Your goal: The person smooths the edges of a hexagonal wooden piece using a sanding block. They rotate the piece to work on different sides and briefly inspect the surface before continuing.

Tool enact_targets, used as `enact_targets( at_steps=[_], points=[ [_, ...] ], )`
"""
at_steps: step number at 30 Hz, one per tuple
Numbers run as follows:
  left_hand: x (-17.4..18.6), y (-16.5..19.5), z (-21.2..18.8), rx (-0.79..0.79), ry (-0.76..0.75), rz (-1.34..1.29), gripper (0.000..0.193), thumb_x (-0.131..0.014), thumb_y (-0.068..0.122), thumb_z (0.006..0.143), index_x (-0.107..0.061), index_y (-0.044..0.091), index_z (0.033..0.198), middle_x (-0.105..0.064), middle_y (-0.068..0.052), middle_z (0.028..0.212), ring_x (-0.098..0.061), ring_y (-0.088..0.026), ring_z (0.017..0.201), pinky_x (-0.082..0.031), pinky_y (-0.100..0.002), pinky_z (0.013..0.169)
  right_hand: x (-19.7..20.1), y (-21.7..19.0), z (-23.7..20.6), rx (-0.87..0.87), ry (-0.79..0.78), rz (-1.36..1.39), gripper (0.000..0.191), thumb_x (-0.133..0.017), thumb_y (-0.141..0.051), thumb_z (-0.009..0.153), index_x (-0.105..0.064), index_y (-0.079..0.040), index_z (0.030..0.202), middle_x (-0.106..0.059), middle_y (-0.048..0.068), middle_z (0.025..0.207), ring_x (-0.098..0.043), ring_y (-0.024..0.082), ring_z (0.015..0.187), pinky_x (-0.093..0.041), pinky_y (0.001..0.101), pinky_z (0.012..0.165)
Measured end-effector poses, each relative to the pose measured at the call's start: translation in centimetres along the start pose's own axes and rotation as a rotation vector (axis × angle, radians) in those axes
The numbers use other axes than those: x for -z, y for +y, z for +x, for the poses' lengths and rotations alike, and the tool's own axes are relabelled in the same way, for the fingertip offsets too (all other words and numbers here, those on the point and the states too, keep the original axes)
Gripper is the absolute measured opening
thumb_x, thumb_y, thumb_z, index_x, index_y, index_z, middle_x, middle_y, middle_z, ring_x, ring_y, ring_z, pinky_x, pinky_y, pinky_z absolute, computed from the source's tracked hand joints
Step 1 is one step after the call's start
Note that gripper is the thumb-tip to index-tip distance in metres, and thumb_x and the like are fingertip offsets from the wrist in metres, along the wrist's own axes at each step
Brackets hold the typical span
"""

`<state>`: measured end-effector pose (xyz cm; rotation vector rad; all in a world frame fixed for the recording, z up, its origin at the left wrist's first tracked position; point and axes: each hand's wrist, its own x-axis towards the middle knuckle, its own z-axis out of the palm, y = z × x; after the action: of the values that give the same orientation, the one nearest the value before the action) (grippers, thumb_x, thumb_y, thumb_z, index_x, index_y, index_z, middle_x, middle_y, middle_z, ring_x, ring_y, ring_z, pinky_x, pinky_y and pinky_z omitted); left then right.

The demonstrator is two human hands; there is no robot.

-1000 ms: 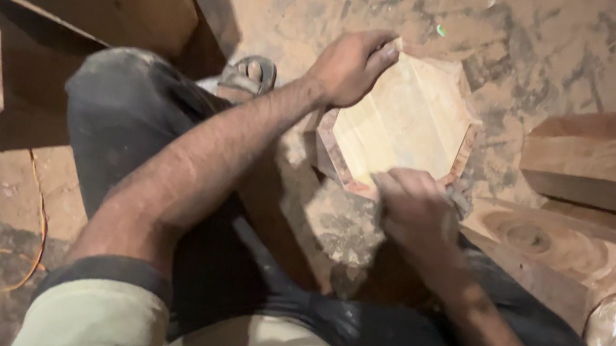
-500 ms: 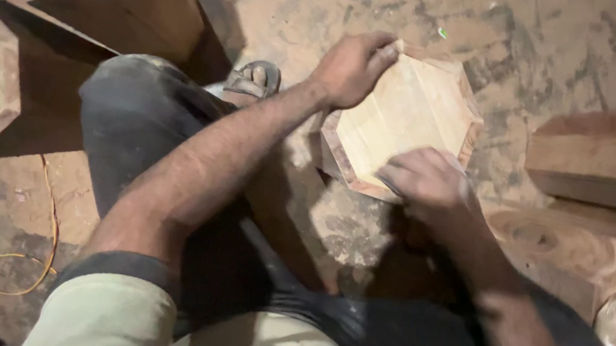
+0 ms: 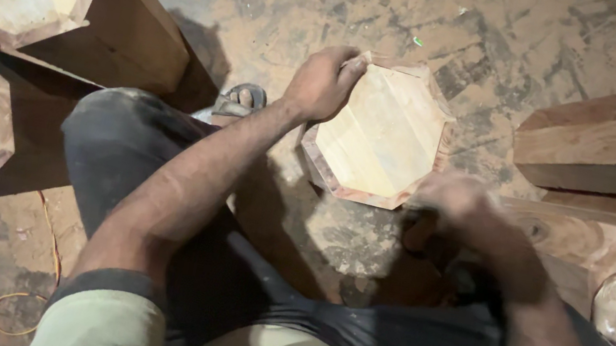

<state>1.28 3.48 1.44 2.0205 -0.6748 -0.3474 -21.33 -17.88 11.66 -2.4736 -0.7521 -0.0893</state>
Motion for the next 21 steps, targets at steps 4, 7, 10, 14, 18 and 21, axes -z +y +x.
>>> enact_targets(
  at_steps=[4,7,10,14,18,21],
  points=[
    [-1.2,-0.4,-3.4,0.247,0.161,0.062,0.062,-0.060,0.039,0.097,-0.049,-0.002,0.142,-0.057,-0.029,0.135,-0.056,-0.044,0.123,-0.044,-0.049,0.103,0.8,2.4,-2.8,-0.794,0.116,0.220,0.024,-0.066,-0.008,0.093,-0.073,0.001,0.114,-0.074,0.013,0.106,-0.068,0.025,0.097,-0.054,0.0377,0.086],
    [-2.3,-0.8,-7.9,0.215,0.225,-0.031,0.069,-0.064,0.036,0.097,-0.039,-0.009,0.144,-0.052,-0.033,0.136,-0.053,-0.045,0.127,-0.043,-0.049,0.108,-0.9,3.4,-4.0,-0.974,0.271,0.586,0.027,-0.061,-0.009,0.099,-0.070,0.003,0.122,-0.073,0.010,0.107,-0.067,0.020,0.095,-0.054,0.0343,0.082],
    [-3.4,-0.7,-9.3,0.239,0.284,-0.102,0.064,-0.060,0.034,0.099,-0.043,-0.009,0.142,-0.058,-0.031,0.132,-0.059,-0.042,0.124,-0.046,-0.048,0.106,-2.5,4.1,-4.7,-1.128,0.256,0.962,0.028,-0.062,-0.012,0.098,-0.068,0.003,0.122,-0.072,0.008,0.101,-0.067,0.019,0.086,-0.056,0.0324,0.073],
    [-3.1,0.3,-8.0,0.311,0.373,-0.053,0.053,-0.058,0.037,0.100,-0.054,-0.002,0.137,-0.067,-0.027,0.123,-0.065,-0.042,0.115,-0.050,-0.048,0.099,-2.6,3.6,-5.2,-1.198,0.271,1.166,0.034,-0.060,-0.017,0.097,-0.066,0.001,0.125,-0.073,0.006,0.101,-0.069,0.015,0.086,-0.056,0.0292,0.072],
    [0.5,0.6,-5.8,0.329,0.251,-0.009,0.048,-0.059,0.039,0.098,-0.061,0.005,0.130,-0.072,-0.025,0.110,-0.069,-0.043,0.104,-0.054,-0.049,0.088,-2.1,1.7,-4.4,-1.127,0.192,1.137,0.041,-0.062,-0.016,0.092,-0.068,0.000,0.130,-0.077,0.009,0.096,-0.070,0.016,0.079,-0.056,0.0293,0.072],
    [2.8,-0.1,-3.7,0.221,0.176,0.033,0.044,-0.058,0.042,0.100,-0.066,0.007,0.126,-0.075,-0.024,0.106,-0.072,-0.042,0.102,-0.055,-0.048,0.087,-1.6,-0.1,-3.3,-1.143,0.215,1.094,0.038,-0.061,-0.020,0.097,-0.071,0.001,0.126,-0.075,0.010,0.093,-0.069,0.016,0.077,-0.053,0.0300,0.068]
  ],
)
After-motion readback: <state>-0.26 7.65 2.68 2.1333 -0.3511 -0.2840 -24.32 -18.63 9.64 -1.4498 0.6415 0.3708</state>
